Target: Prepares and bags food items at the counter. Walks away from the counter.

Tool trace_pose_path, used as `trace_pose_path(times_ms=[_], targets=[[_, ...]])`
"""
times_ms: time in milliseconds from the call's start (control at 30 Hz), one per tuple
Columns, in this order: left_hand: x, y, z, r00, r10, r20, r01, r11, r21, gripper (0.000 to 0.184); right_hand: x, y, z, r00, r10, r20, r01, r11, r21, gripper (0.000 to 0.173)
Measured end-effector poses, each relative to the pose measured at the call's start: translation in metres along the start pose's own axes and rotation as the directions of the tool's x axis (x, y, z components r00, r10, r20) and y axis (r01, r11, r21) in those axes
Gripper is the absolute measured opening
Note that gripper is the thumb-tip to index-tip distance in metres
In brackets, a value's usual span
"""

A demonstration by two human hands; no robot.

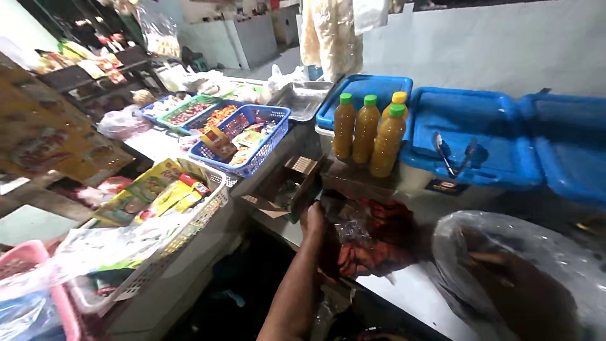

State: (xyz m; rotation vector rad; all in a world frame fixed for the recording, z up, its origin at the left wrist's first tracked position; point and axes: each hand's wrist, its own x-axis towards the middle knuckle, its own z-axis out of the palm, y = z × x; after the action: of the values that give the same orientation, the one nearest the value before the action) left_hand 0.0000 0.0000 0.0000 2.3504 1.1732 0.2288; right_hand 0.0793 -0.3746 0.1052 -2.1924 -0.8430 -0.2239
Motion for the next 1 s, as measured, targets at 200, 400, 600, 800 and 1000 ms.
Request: trace_pose_path(times_ms=[200, 400, 600, 800, 1000], targets=[[0.006, 0.004, -0.025, 0.974, 0.145, -0.171, -0.174, 0.970, -0.171, 0.030, 0.002, 0.011, 0.008, 0.998, -0.036, -0.048, 0.039, 0.997, 0.062, 0.030], [0.012, 0.002, -0.044, 0.903, 0.086, -0.421, -0.381, 0.612, -0.693, 0.020, 0.005, 0.012, 0.011, 0.992, -0.059, -0.112, 0.065, 0.997, 0.049, 0.037], [-0.035, 0.032, -0.066, 0.947, 0.190, -0.257, -0.261, -0.005, -0.965, 0.004, 0.012, -0.026, 0.031, 0.991, -0.105, -0.080, 0.130, 0.874, 0.467, 0.032], [-0.127, 0.065, -0.042, 0.739, 0.636, -0.222, -0.464, 0.242, -0.852, 0.013, 0.016, -0.050, 0.076, 0.957, 0.006, 0.290, -0.221, 0.663, 0.716, 0.048], [-0.160, 0.050, -0.051, 0.746, 0.620, -0.242, -0.663, 0.660, -0.352, 0.068, 0.018, -0.034, 0.080, 0.921, -0.339, 0.194, 0.223, 0.863, 0.454, 0.020]])
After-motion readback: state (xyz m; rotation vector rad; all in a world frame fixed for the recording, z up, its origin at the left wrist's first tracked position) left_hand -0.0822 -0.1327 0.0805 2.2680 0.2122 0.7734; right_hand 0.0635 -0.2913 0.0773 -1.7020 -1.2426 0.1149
